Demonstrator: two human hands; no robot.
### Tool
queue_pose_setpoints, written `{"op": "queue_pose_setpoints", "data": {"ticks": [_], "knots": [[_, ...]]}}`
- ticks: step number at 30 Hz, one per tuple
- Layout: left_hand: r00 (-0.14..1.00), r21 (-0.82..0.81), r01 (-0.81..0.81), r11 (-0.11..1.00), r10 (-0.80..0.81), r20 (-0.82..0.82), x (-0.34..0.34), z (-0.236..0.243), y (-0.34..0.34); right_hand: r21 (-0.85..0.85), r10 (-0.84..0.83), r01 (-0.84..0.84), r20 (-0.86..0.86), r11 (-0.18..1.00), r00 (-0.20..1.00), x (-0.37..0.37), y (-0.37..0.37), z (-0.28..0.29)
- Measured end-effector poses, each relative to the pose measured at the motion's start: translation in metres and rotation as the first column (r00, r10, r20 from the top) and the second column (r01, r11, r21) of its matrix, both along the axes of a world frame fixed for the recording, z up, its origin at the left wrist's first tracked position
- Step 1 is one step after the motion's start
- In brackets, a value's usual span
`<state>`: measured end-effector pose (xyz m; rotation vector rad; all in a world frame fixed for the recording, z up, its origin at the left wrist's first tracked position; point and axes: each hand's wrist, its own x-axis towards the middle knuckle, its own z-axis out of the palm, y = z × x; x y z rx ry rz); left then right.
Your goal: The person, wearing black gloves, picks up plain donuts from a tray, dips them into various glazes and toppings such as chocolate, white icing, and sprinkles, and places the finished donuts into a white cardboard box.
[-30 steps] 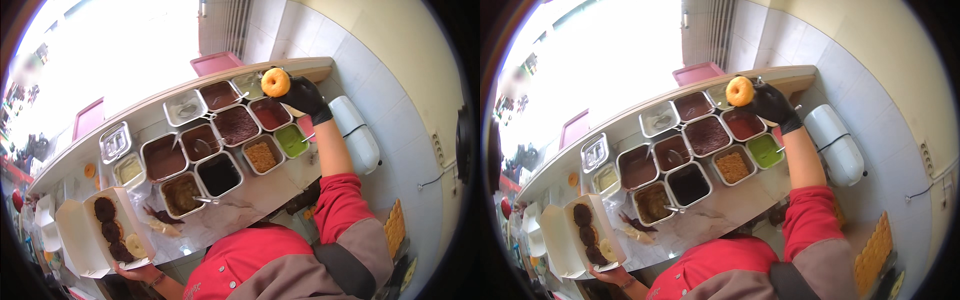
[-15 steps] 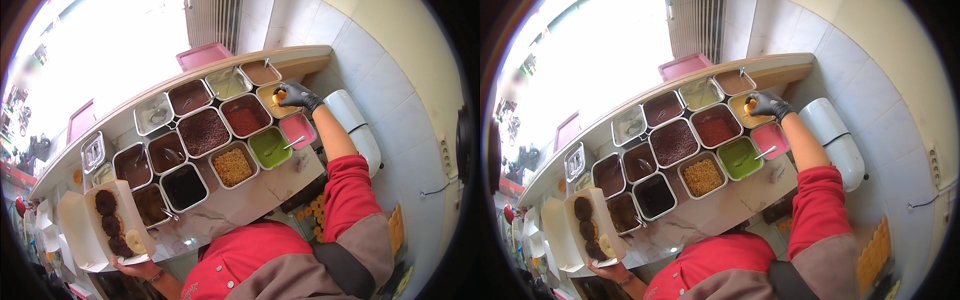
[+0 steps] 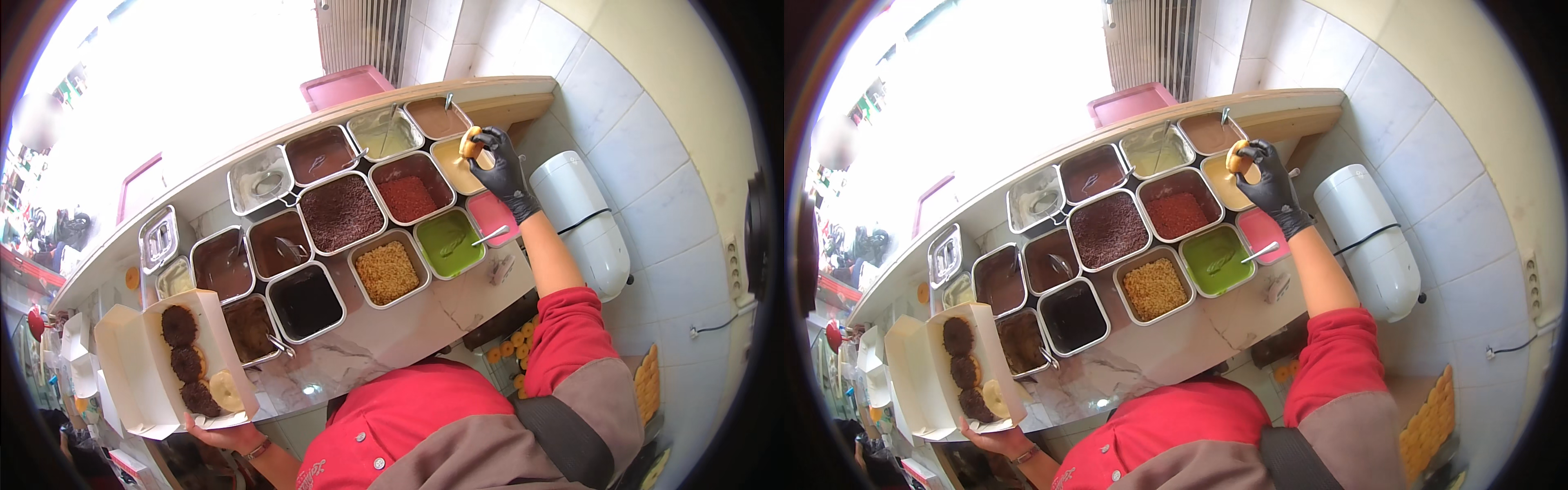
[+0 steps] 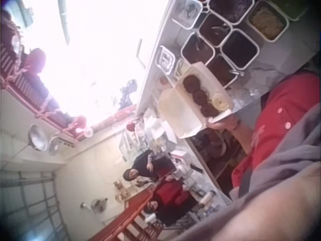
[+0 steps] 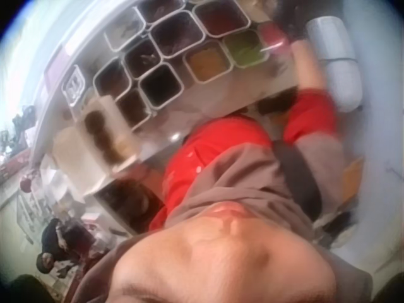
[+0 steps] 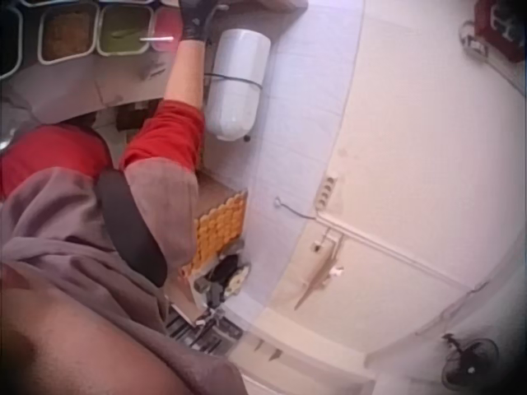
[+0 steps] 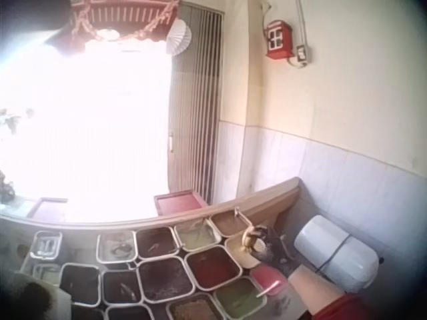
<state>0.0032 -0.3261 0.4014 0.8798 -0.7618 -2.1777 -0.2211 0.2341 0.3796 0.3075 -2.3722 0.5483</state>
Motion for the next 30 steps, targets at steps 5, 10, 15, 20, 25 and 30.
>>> {"op": "queue_pose_setpoints", "data": {"ticks": [5, 10, 15, 20, 25, 30], "knots": [[0.998, 0.013, 0.047, 0.999, -0.047, 0.041, -0.006, -0.001, -0.001, 0.107, 0.07, -0.078, 0.072, 0.991, 0.995, 0.007, 0.002, -0.009], [0.991, 0.02, 0.134, 0.991, -0.134, 0.026, -0.011, -0.003, 0.0, -0.665, -0.101, 0.234, 0.232, 0.709, 0.967, -0.002, 0.013, -0.001], [0.959, 0.131, 0.282, 0.95, -0.276, -0.061, -0.02, 0.004, 0.002, -0.857, 0.642, 0.339, 0.013, -0.387, 0.766, 0.006, -0.027, 0.032], [0.919, 0.109, 0.381, 0.918, -0.363, -0.155, -0.028, -0.008, 0.006, -0.88, 0.783, -0.067, 0.381, 0.47, 0.491, 0.008, -0.183, 0.04], [0.917, 0.159, 0.39, 0.907, -0.366, -0.157, -0.028, -0.023, -0.017, -0.54, 0.925, -0.779, 0.356, 0.318, 0.131, 0.017, -0.337, 0.06], [0.881, 0.099, 0.413, 0.905, -0.37, -0.296, -0.022, -0.025, -0.036, -0.802, 0.76, 0.083, 0.52, 0.591, -0.391, 0.018, -0.41, 0.07]]}}
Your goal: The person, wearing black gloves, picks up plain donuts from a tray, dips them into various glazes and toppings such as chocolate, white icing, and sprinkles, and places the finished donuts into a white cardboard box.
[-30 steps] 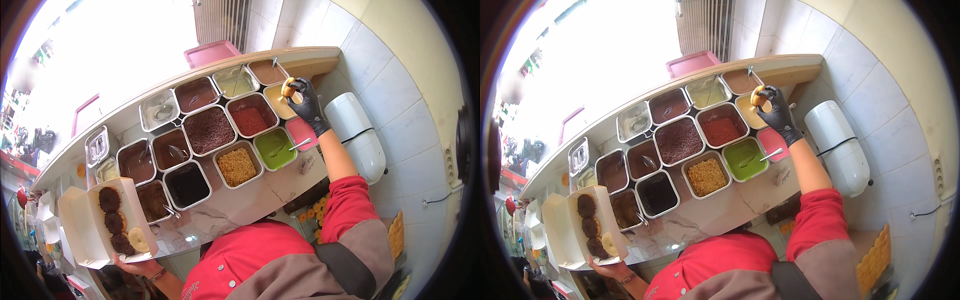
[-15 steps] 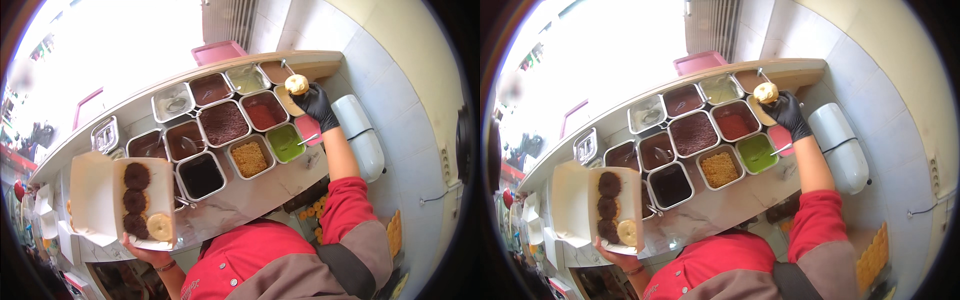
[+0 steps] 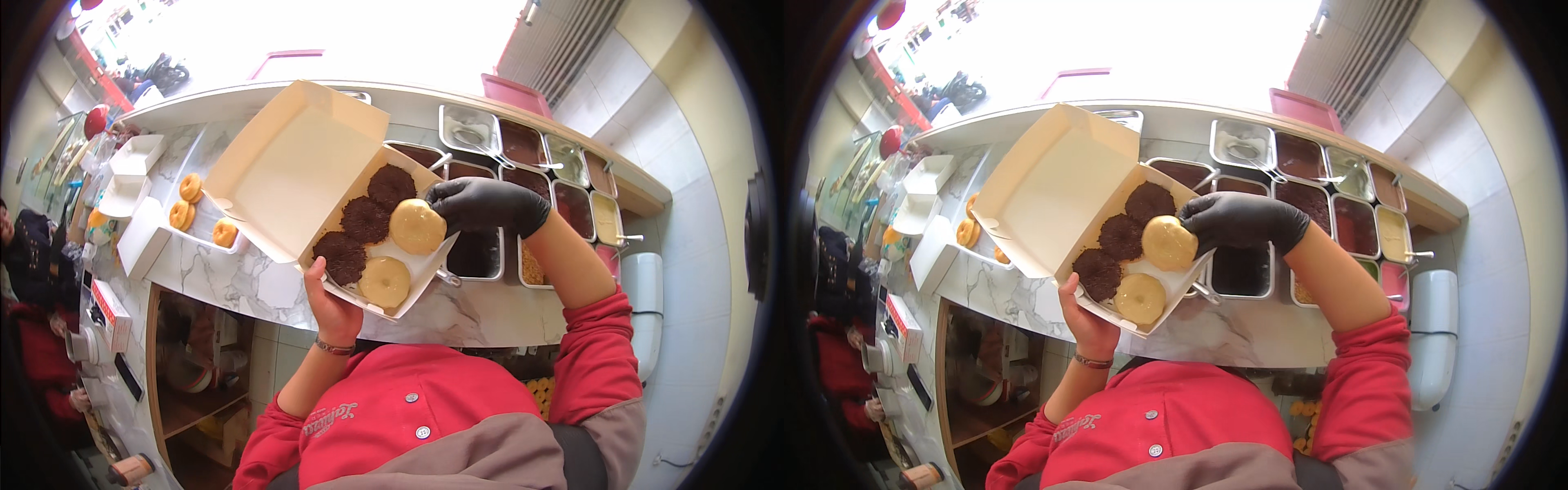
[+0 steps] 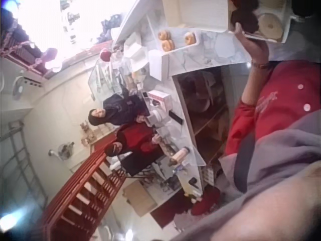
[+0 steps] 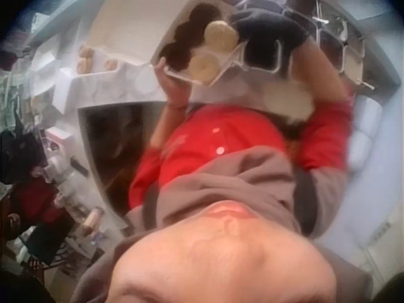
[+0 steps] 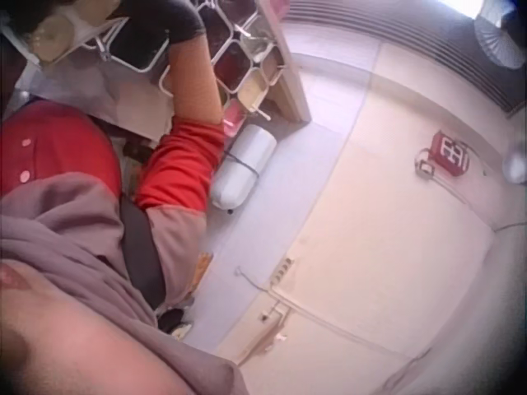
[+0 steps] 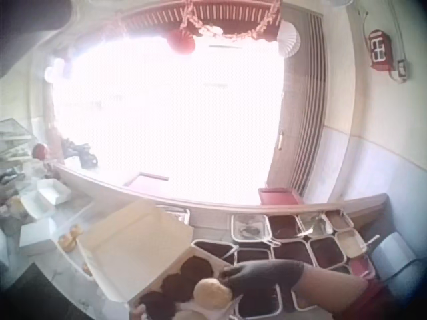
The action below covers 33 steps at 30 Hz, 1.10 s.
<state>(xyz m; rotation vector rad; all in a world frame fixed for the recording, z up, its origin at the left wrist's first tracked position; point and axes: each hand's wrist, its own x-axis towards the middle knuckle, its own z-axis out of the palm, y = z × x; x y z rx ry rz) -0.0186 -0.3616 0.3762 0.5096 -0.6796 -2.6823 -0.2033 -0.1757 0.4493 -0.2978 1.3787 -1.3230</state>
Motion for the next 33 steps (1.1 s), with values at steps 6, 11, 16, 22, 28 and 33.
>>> {"op": "queue_pose_setpoints", "data": {"ticks": [6, 11, 16, 22, 28, 33], "knots": [[0.993, 0.076, -0.076, 0.994, 0.083, -0.082, 0.009, -0.008, -0.018, 0.358, 0.379, -0.218, -0.479, 0.908, 0.792, 0.002, -0.047, -0.011], [0.974, 0.073, -0.124, 0.99, 0.136, -0.179, 0.019, -0.016, -0.035, 0.417, 0.379, -0.063, -0.74, 0.907, 0.555, 0.011, -0.087, -0.019], [0.969, 0.131, -0.145, 0.981, 0.168, -0.183, 0.028, -0.021, -0.056, 0.567, 0.628, -0.269, -0.695, 0.778, 0.351, 0.006, -0.131, -0.006], [0.939, 0.132, -0.307, 0.943, 0.322, -0.117, 0.052, -0.028, -0.099, 0.529, 0.621, -0.338, -0.727, 0.779, 0.293, 0.016, -0.182, 0.046], [0.874, 0.056, -0.484, 0.873, 0.486, -0.018, 0.116, -0.038, -0.158, 0.083, 0.219, -0.261, -0.804, 0.962, 0.553, -0.058, -0.274, 0.033], [0.797, 0.016, -0.599, 0.8, 0.595, 0.105, 0.169, -0.043, -0.193, 0.49, 0.489, -0.036, -0.856, 0.871, 0.169, -0.126, -0.373, -0.1]]}}
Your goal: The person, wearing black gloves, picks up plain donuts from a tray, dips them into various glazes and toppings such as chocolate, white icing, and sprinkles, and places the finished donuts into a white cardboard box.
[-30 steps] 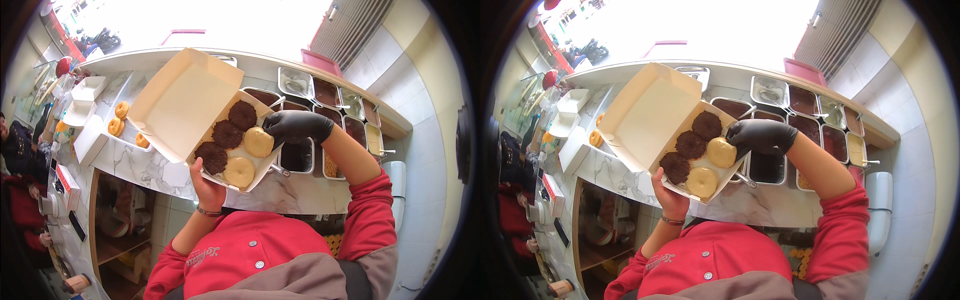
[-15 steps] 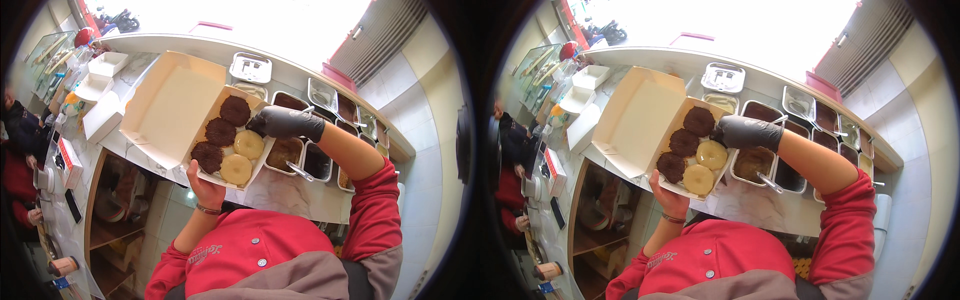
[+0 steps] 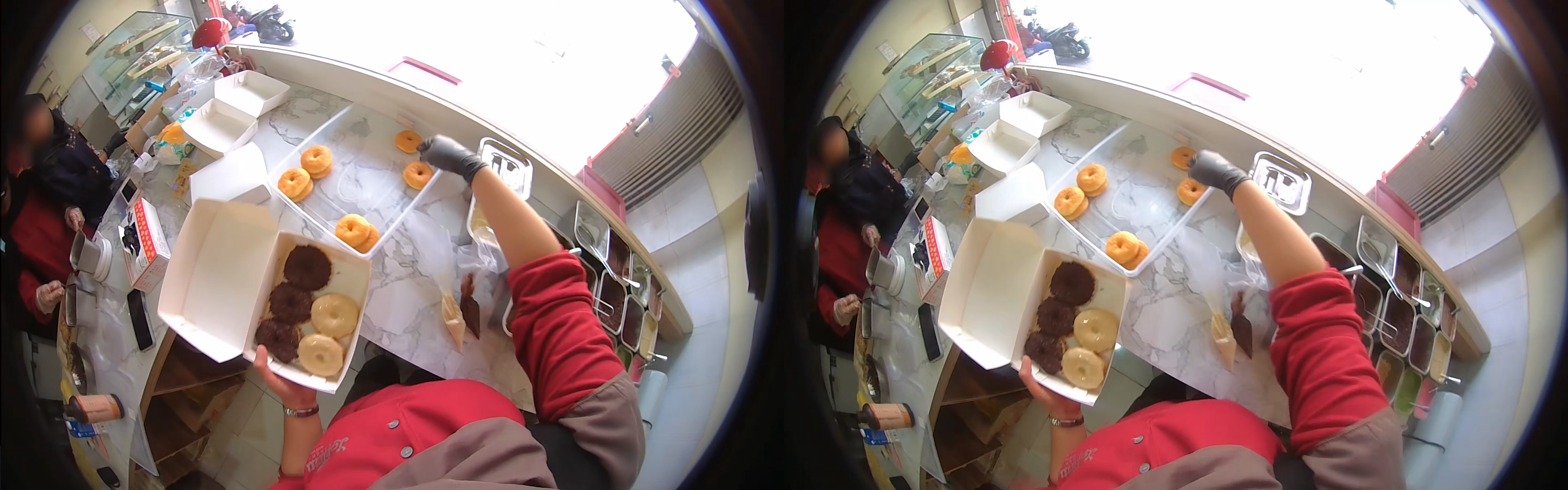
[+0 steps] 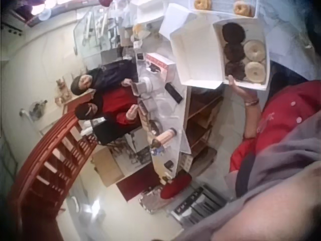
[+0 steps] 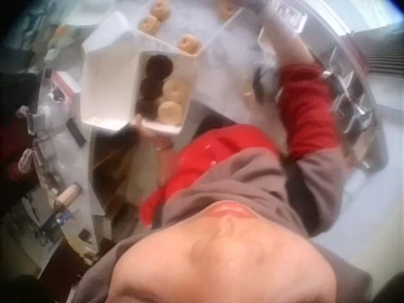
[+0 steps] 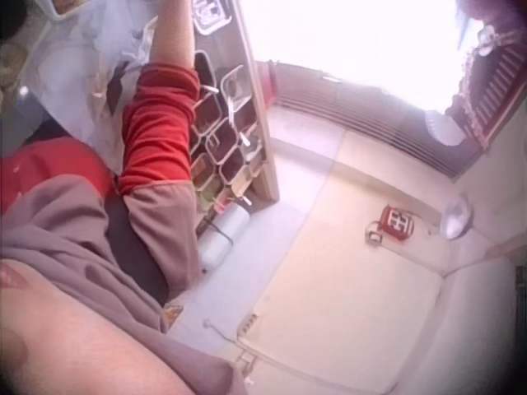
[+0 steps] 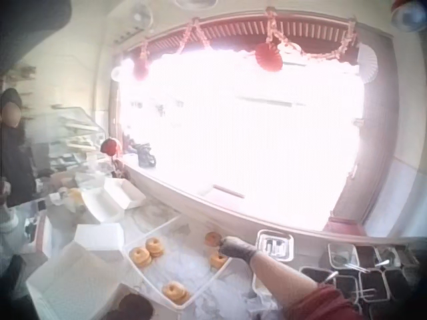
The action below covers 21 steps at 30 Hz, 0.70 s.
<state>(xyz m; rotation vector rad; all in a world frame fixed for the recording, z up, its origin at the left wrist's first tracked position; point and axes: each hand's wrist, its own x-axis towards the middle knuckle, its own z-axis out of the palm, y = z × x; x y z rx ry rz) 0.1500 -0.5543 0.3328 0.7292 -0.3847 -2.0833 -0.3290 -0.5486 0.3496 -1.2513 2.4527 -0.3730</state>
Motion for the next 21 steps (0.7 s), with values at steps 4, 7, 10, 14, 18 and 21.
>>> {"op": "queue_pose_setpoints", "data": {"ticks": [4, 7, 10, 14, 18, 21], "knots": [[0.992, -0.072, -0.11, 0.991, 0.114, 0.049, 0.027, 0.0, -0.012, 0.156, 0.094, -0.072, -0.142, 0.985, 0.985, -0.028, -0.025, -0.071], [0.976, -0.063, -0.169, 0.984, 0.176, 0.13, 0.035, 0.001, -0.018, 0.232, 0.157, -0.148, -0.021, 0.961, 0.987, -0.034, -0.03, -0.07], [0.984, -0.032, -0.129, 0.991, 0.132, 0.119, 0.032, 0.004, -0.023, 0.222, 0.172, -0.182, 0.062, 0.958, 0.983, -0.022, -0.024, -0.041], [0.998, -0.045, -0.043, 0.998, 0.045, 0.048, 0.014, 0.005, -0.028, -0.156, -0.053, 0.205, 0.657, 0.966, 0.752, 0.019, 0.014, 0.0], [0.989, -0.156, 0.045, 0.987, -0.023, 0.144, -0.026, 0.007, -0.026, -0.357, 0.46, 0.579, 0.887, 0.733, -0.036, 0.056, 0.101, 0.038], [0.964, -0.026, 0.259, 0.966, -0.26, -0.061, -0.062, 0.019, -0.013, -0.649, 0.563, 0.488, 0.757, 0.584, 0.332, 0.074, 0.186, 0.066]]}}
